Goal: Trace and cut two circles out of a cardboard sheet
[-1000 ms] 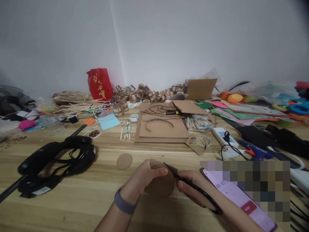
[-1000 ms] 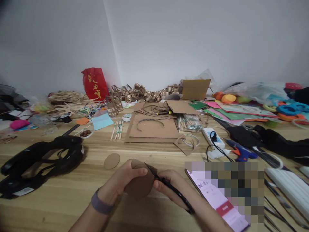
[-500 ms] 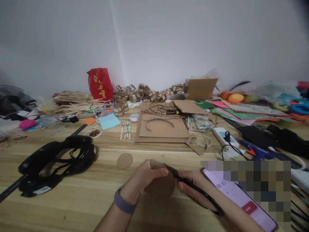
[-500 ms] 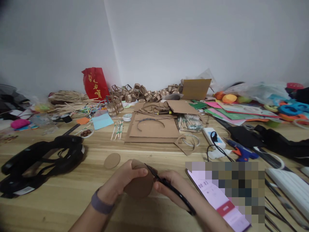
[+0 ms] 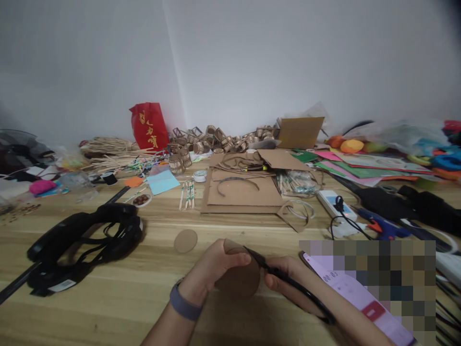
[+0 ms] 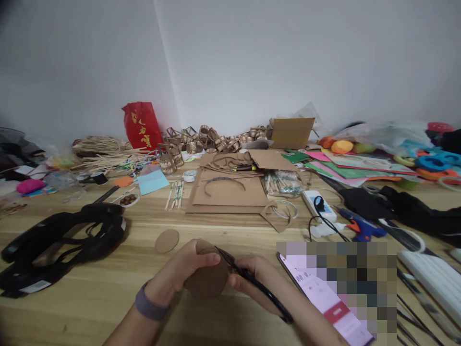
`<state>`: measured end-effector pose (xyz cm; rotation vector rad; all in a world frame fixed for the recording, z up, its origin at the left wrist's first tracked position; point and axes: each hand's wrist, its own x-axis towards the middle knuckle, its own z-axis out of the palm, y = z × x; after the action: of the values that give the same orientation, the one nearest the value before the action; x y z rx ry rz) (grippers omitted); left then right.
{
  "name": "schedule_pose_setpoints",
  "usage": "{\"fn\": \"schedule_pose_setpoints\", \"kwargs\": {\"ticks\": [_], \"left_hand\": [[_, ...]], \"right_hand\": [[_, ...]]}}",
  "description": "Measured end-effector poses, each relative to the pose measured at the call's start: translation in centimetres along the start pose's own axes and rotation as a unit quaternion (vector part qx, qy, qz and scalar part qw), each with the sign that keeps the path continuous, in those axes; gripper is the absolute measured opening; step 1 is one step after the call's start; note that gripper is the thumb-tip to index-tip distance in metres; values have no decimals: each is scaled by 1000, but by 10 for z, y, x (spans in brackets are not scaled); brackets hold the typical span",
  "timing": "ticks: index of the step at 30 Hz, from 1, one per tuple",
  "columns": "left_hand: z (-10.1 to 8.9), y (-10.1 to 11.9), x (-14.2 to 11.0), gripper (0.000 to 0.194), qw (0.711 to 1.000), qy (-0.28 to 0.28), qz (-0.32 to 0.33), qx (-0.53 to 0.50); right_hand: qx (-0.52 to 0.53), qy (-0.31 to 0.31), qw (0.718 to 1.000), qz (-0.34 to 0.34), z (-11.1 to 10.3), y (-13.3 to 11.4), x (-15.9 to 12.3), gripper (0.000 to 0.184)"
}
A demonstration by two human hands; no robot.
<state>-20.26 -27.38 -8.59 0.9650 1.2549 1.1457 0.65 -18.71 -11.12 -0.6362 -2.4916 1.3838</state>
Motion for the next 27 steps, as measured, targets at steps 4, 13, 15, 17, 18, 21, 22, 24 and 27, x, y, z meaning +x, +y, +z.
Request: {"fn": "schedule_pose_setpoints", "kwargs": {"ticks": [4,13,15,17,18,21,22,24,27], "left_hand": [[-1,-1,0,54,1000,-1,0,2],[4,7,-3,52,999,-19,33,-26],[4,8,-4,49,999,-10,26,-29],[6,10,-5,44,999,-7,26,-35],[7,11,-5,42,999,-11,30,-39],[9,14,-7,37,997,-38,52,-43],[10,15,-7,36,997,-44,55,-41],[11,16,-7,35,997,-46,55,-41],[12,16,-8,32,997,-40,53,-45]], "right_hand": [[-1,-9,1000,8,-1,-1,-1,75],[-18,-12,1000,19,-3,-2,0,77],[-15,-18,1000,19,-4,-6,0,78],[-10,-25,999,17,-4,-9,0,78],[-10,-24,1000,13,-5,-10,0,78],[-6,-14,1000,-1,-5,-10,0,79],[-1,-12,1000,-8,-5,-10,0,79],[10,-13,1000,-15,-4,-10,1,77],[32,-13,999,-8,-3,-13,0,75]]}}
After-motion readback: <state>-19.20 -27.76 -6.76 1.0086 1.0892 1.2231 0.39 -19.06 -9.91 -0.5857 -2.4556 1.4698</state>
